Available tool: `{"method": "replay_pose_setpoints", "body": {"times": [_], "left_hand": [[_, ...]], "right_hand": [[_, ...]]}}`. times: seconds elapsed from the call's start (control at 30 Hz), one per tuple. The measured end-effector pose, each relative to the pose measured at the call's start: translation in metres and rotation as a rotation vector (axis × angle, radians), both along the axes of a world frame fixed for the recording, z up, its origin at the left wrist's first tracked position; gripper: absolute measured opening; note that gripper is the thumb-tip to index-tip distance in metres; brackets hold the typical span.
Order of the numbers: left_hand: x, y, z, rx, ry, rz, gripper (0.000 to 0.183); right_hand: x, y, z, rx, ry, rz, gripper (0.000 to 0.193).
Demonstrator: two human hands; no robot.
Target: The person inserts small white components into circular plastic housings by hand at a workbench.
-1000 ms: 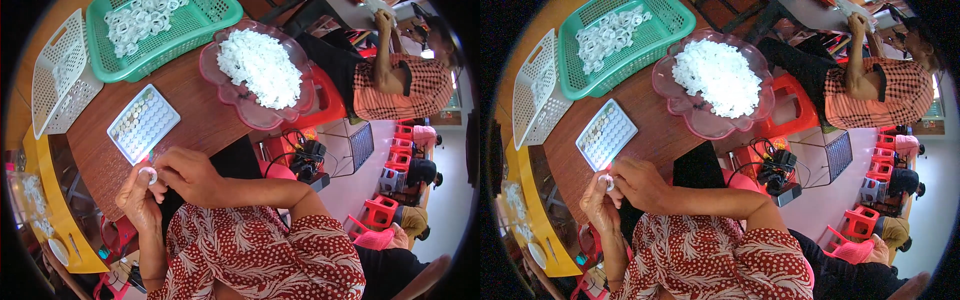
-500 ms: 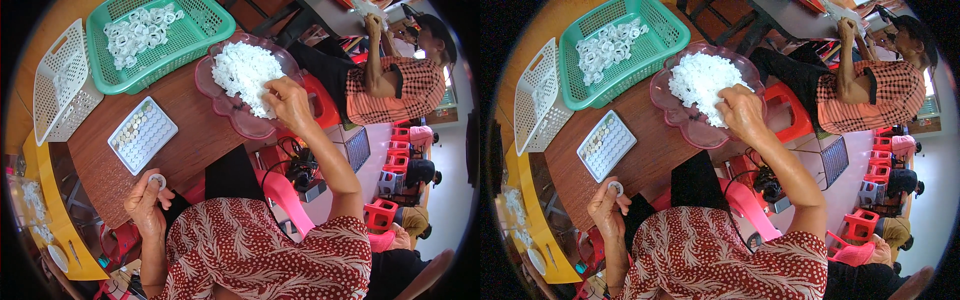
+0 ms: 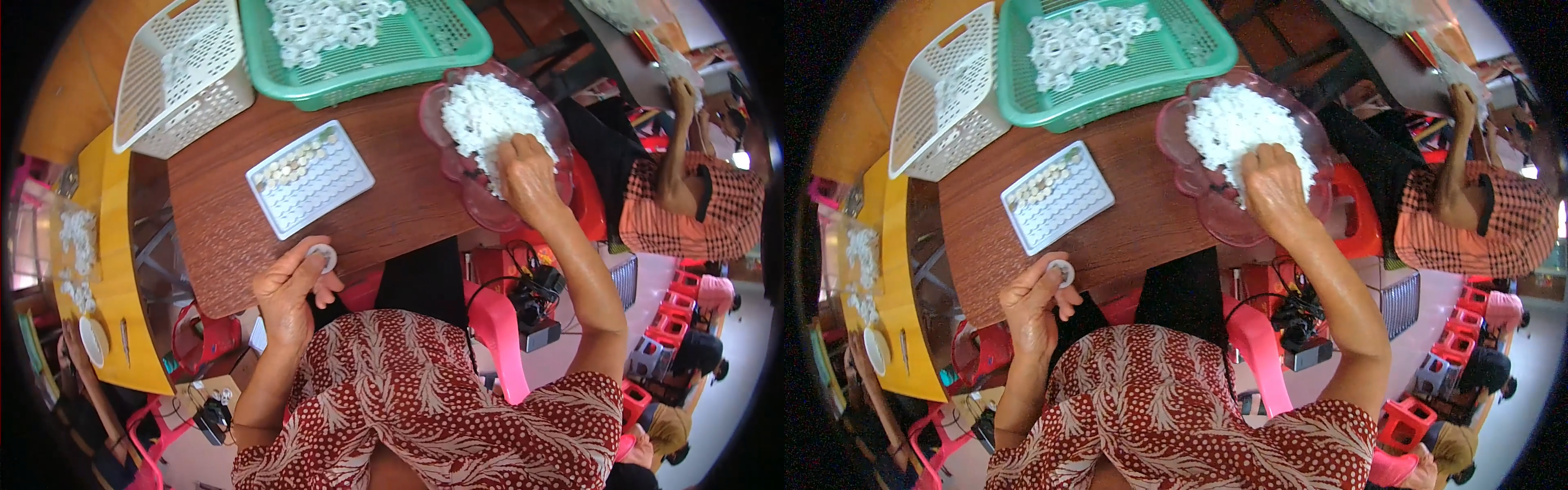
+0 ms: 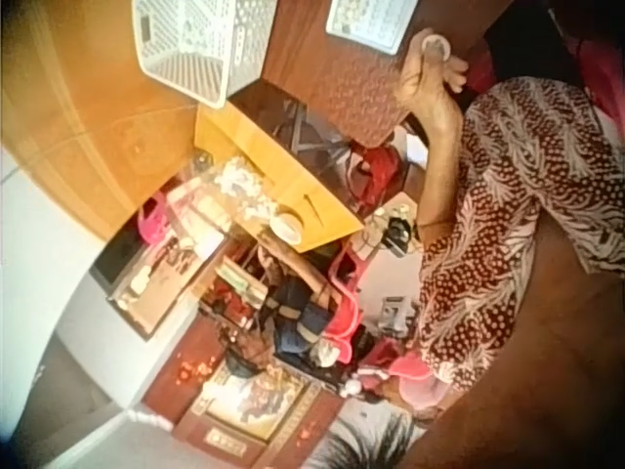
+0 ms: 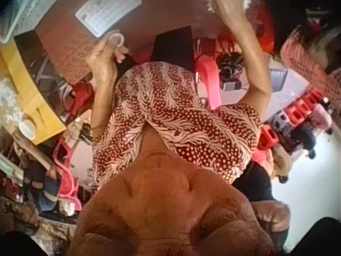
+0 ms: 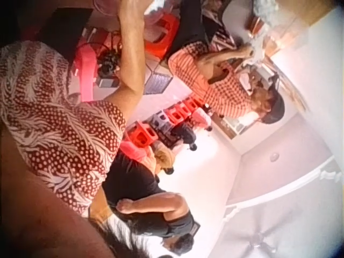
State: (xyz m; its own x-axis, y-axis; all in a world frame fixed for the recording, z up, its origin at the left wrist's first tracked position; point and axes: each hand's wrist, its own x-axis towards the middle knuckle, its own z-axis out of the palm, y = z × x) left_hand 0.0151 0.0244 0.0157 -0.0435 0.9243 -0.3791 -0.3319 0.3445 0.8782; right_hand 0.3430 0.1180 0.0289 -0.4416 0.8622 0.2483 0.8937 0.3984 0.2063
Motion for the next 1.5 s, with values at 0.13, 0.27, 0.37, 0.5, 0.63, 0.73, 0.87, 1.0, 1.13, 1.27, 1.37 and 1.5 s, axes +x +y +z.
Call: {"method": "replay_pose_setpoints", "body": {"times": [0.13, 0.27, 0.37, 0.5, 0.63, 0.73, 0.87, 1.0, 1.13, 1.27, 1.37, 1.5], "left_hand": [[-0.002, -0.003, -0.001, -0.009, -0.021, 0.008, 0.021], [-0.001, -0.003, -0.002, 0.027, -0.022, 0.000, 0.022], [0.002, -0.002, -0.001, 0.024, -0.033, 0.012, 0.022], [0.002, -0.003, 0.001, -0.002, -0.024, 0.011, 0.022], [0.002, -0.001, 0.000, 0.004, -0.031, 0.010, 0.021], [0.001, -0.002, -0.002, 0.043, -0.013, 0.008, 0.022], [0.003, -0.001, -0.003, 0.059, -0.005, -0.019, 0.023], [0.010, 0.004, 0.002, 0.031, -0.044, -0.022, 0.024], [0.023, 0.015, 0.019, -0.012, -0.080, -0.089, 0.031], [0.028, 0.029, 0.030, 0.144, -0.142, -0.047, 0.041], [0.024, 0.041, 0.033, 0.247, -0.130, 0.043, 0.052], [0.009, 0.043, 0.026, 0.290, -0.091, 0.103, 0.048]], "right_hand": [[-0.004, 0.000, 0.000, -0.018, -0.045, 0.023, 0.015], [0.006, 0.002, -0.001, -0.068, -0.007, 0.002, 0.018], [0.011, 0.003, 0.002, -0.138, 0.037, -0.073, 0.023], [0.012, 0.004, 0.002, -0.091, 0.152, -0.028, 0.020], [0.019, 0.006, -0.001, -0.115, 0.248, -0.052, 0.012], [0.018, 0.003, 0.001, -0.145, 0.370, -0.112, 0.012], [0.008, -0.006, 0.020, -0.242, 0.841, -0.293, 0.014], [-0.012, -0.013, 0.040, -0.423, 1.370, -0.358, 0.011], [-0.064, -0.022, 0.048, -0.488, 1.563, -0.223, 0.008], [-0.114, -0.016, 0.040, -0.635, 1.661, -0.075, 0.010], [-0.149, -0.014, 0.034, -0.754, 1.679, -0.063, 0.011], [-0.176, -0.015, 0.023, -0.847, 1.668, -0.004, 0.011]]}}
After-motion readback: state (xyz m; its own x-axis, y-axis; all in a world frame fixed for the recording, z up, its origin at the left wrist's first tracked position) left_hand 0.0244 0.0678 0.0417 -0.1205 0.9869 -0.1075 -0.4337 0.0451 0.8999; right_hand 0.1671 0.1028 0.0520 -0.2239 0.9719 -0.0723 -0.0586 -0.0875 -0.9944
